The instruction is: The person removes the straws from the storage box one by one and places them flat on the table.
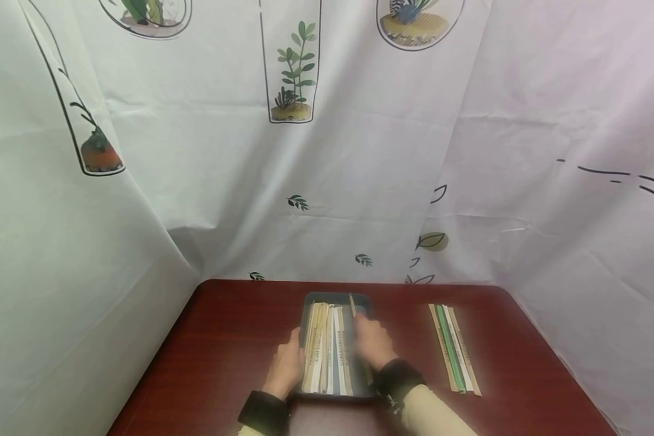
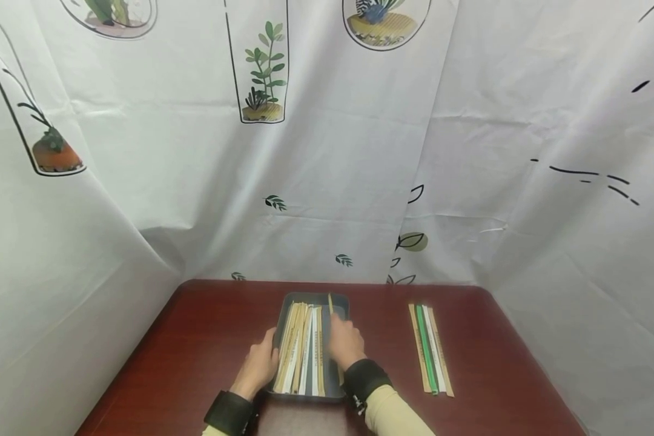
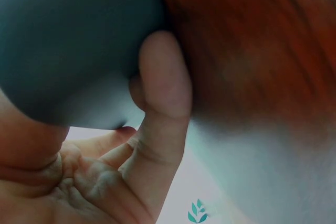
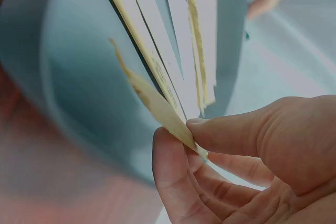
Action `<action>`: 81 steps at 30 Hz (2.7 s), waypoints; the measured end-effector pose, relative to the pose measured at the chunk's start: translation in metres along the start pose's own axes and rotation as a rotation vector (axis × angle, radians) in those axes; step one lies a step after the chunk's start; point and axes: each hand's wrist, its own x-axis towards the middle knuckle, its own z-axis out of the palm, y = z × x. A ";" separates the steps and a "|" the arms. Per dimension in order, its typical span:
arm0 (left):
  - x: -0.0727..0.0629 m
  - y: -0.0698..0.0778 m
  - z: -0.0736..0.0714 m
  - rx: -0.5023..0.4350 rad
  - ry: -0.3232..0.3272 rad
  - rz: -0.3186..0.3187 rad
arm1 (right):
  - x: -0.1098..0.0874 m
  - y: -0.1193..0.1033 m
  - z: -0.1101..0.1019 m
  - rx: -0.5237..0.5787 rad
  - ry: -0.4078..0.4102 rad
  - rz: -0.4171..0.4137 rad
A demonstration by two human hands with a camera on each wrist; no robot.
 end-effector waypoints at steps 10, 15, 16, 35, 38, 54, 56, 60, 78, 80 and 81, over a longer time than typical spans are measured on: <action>0.001 0.001 0.000 -0.003 -0.009 -0.002 | 0.005 0.021 -0.055 0.026 0.007 0.160; 0.000 0.002 -0.001 0.000 -0.009 -0.001 | 0.004 0.046 -0.071 -0.032 0.053 0.145; 0.000 0.002 -0.001 0.000 -0.009 0.000 | 0.003 0.051 -0.073 -0.042 0.065 0.130; 0.000 0.000 0.000 0.013 -0.003 0.010 | -0.014 0.119 -0.077 -0.099 0.144 0.065; 0.000 -0.001 0.000 0.013 -0.004 0.010 | -0.014 0.128 -0.073 -0.111 0.139 0.076; 0.001 0.000 0.001 0.011 -0.008 -0.023 | -0.023 0.136 -0.066 -0.132 0.101 0.194; 0.000 0.000 0.001 0.011 -0.005 -0.021 | -0.022 0.139 -0.064 -0.138 0.100 0.205; 0.000 0.000 0.002 0.005 -0.012 -0.028 | -0.023 0.143 -0.062 -0.152 0.107 0.219; 0.002 0.001 0.001 0.012 -0.006 -0.008 | -0.026 0.163 -0.071 -0.167 0.106 0.246; 0.001 0.000 0.001 0.013 -0.006 -0.002 | -0.026 0.164 -0.071 -0.169 0.100 0.246; 0.001 0.000 0.001 0.013 -0.006 -0.003 | -0.026 0.164 -0.071 -0.169 0.098 0.247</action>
